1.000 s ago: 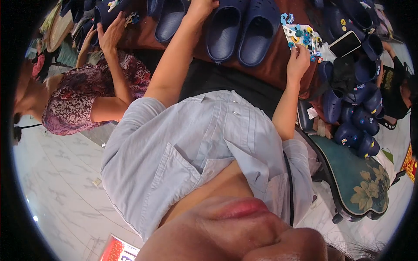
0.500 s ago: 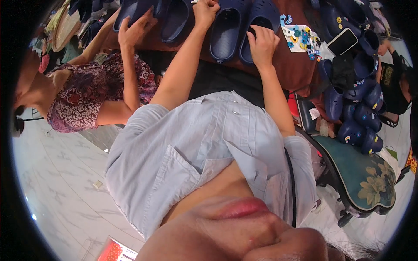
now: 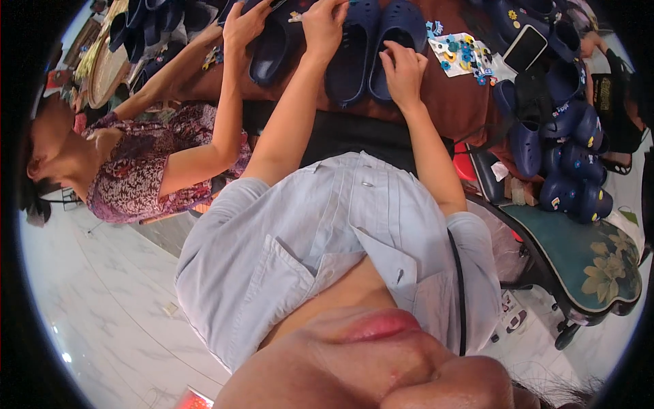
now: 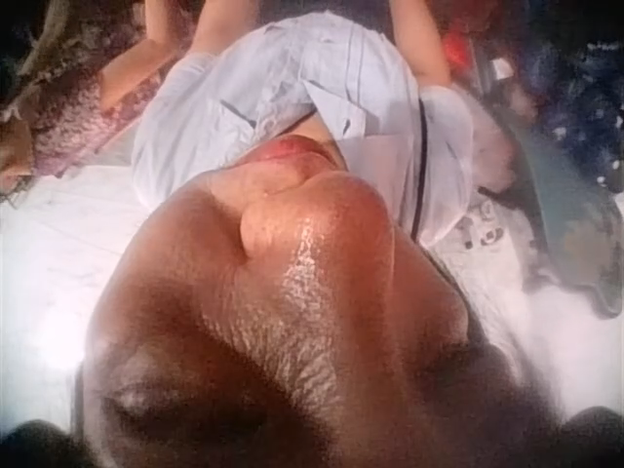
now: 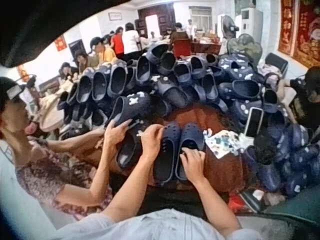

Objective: The recorder attaches small decorative charms (Jibbitz) to the holes of blue foam clogs.

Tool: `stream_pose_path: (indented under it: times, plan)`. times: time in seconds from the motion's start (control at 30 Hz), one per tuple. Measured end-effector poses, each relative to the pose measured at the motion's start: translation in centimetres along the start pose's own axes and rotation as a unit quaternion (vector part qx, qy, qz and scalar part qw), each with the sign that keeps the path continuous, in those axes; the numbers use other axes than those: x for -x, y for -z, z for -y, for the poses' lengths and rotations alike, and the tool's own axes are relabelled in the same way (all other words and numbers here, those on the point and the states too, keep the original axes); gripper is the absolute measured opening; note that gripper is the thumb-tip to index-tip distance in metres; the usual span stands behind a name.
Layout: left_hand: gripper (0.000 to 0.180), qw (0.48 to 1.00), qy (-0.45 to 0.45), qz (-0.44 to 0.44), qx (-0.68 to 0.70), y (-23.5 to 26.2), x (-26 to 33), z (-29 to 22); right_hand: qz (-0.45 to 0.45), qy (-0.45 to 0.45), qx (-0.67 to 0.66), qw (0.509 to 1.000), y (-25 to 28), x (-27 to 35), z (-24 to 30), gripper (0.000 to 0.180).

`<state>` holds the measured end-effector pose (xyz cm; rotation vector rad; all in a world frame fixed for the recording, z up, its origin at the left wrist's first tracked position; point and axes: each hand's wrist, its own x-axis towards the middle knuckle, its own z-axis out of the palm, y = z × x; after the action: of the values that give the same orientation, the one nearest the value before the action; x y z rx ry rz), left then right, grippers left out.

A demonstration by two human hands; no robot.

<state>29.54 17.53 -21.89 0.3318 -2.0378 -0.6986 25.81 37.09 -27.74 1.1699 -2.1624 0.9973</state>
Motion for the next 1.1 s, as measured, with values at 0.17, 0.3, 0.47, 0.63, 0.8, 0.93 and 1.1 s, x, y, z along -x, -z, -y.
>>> stream_pose_path:
  times: [0.17, 0.3, 0.47, 0.63, 0.8, 0.93, 1.1]
  plan:
    - [0.011, 0.986, -0.120, 0.079, 0.081, -0.6, 2.2, -5.3, -0.083, -0.192, -0.306, 0.929, 2.4, -0.7, 1.6, 0.045]
    - [0.014, 0.979, -0.098, 0.149, 0.102, -1.0, 5.2, -6.9, -0.068, -0.082, -0.172, 0.979, 4.5, -0.7, 1.2, 0.035]
    - [0.017, 0.956, -0.039, 0.234, 0.174, -1.2, 7.5, -7.1, -0.001, -0.101, -0.134, 0.986, 5.9, 0.9, 0.4, 0.021]
    - [0.021, 0.952, -0.035, 0.243, 0.185, -0.2, 9.2, -7.1, 0.048, -0.197, -0.137, 0.970, 7.0, 2.0, -0.1, 0.012]
    - [0.024, 0.977, -0.076, 0.174, 0.095, 2.4, 10.0, -5.9, 0.011, -0.255, -0.013, 0.967, 9.8, 1.0, -8.0, 0.021]
    - [0.027, 0.988, -0.045, 0.145, 0.039, 5.0, 10.4, -4.4, 0.119, -0.268, 0.123, 0.948, 10.4, -1.3, -13.6, 0.024]
    - [0.030, 0.984, -0.013, 0.176, -0.004, 5.7, 9.8, -4.0, 0.124, -0.100, 0.170, 0.972, 6.4, -4.9, -16.6, 0.031]
